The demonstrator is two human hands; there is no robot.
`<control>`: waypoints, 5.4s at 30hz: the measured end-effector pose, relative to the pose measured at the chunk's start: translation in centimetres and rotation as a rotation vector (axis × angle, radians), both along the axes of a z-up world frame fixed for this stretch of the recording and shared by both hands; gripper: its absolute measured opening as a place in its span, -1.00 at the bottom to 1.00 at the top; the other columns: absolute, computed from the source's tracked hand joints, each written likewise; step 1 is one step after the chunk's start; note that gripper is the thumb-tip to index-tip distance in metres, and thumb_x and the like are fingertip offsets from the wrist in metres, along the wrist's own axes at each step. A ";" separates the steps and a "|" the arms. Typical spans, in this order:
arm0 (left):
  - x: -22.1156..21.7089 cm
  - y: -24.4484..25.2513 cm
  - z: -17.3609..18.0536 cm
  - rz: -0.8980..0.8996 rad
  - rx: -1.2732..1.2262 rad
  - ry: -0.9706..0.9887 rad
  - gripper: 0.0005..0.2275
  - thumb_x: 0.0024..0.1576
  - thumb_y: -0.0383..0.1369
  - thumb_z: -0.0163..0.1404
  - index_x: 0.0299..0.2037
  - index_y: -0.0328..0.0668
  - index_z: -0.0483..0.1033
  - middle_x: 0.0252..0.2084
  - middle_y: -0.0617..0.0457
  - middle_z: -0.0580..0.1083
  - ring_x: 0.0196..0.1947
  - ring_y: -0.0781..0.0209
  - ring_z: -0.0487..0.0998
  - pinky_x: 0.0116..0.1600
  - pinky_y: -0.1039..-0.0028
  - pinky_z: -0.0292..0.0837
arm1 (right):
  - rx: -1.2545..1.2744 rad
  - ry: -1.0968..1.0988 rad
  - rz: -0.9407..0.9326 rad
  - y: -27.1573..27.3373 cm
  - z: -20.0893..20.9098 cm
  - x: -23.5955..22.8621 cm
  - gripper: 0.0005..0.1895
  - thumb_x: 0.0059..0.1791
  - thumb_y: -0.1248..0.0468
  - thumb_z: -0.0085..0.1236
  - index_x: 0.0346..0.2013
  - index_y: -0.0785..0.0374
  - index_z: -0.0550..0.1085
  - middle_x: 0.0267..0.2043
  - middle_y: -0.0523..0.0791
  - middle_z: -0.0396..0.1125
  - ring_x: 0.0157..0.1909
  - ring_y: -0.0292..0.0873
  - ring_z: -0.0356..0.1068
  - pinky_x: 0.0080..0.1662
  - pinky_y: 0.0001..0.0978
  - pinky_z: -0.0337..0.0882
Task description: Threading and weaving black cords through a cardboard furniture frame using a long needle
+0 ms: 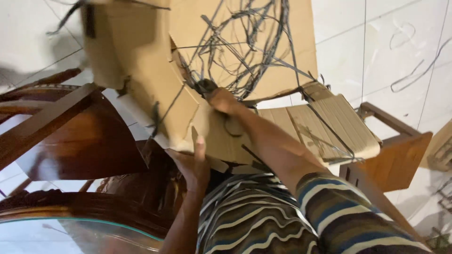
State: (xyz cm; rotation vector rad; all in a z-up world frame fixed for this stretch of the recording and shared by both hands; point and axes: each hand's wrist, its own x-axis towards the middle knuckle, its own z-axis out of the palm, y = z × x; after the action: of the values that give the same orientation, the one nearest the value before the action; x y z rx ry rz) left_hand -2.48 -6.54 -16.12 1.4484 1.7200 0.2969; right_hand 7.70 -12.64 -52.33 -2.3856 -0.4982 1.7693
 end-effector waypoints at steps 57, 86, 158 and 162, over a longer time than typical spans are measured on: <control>-3.5 2.5 10.4 -0.415 0.158 -0.376 -0.87 0.32 -0.45 -0.01 -0.24 -0.19 0.60 -0.32 -0.12 0.62 -0.22 -0.12 0.66 -0.09 0.15 0.55 | 0.723 -0.259 0.359 -0.1 44.7 2.5 -0.63 0.02 0.17 -0.04 0.14 0.01 0.33 -0.35 0.11 0.47 -0.21 0.28 0.50 -0.16 0.23 0.47; -2.6 5.9 4.2 -0.711 -0.004 -0.332 -0.86 0.30 -0.34 0.01 -0.20 -0.16 0.62 -0.34 -0.25 0.58 -0.19 -0.27 0.63 -0.20 -0.02 0.46 | 0.998 -0.160 -0.229 1.3 45.2 2.1 -0.89 0.12 0.30 0.03 -0.15 0.23 0.51 -0.42 0.03 0.39 -0.32 -0.02 0.39 -0.13 -0.12 0.42; -4.9 5.9 1.1 -0.700 0.038 -0.383 -0.79 0.36 -0.27 -0.02 -0.01 -0.14 0.64 -0.26 -0.17 0.64 -0.19 -0.19 0.66 -0.17 0.03 0.59 | 1.126 -0.228 -0.360 -2.6 48.4 9.0 -0.77 0.20 0.35 0.02 -0.35 0.30 0.44 -0.55 -0.14 0.27 -0.44 -0.25 0.19 -0.25 -0.39 0.26; -4.7 5.5 0.7 -0.780 0.198 -0.324 -0.81 0.40 -0.35 -0.08 -0.01 -0.16 0.62 -0.31 -0.22 0.62 -0.24 -0.25 0.64 -0.25 0.01 0.62 | 1.067 -0.216 -0.502 -3.1 47.0 9.3 -0.75 0.22 0.29 0.03 -0.34 0.27 0.44 -0.47 -0.09 0.35 -0.41 -0.27 0.30 -0.32 -0.53 0.31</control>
State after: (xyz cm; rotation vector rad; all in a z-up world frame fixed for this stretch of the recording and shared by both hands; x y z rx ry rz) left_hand -7.13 -1.07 -15.45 1.9672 0.7975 0.2550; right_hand 16.97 -15.70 -5.37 -1.6857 -0.5876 0.7161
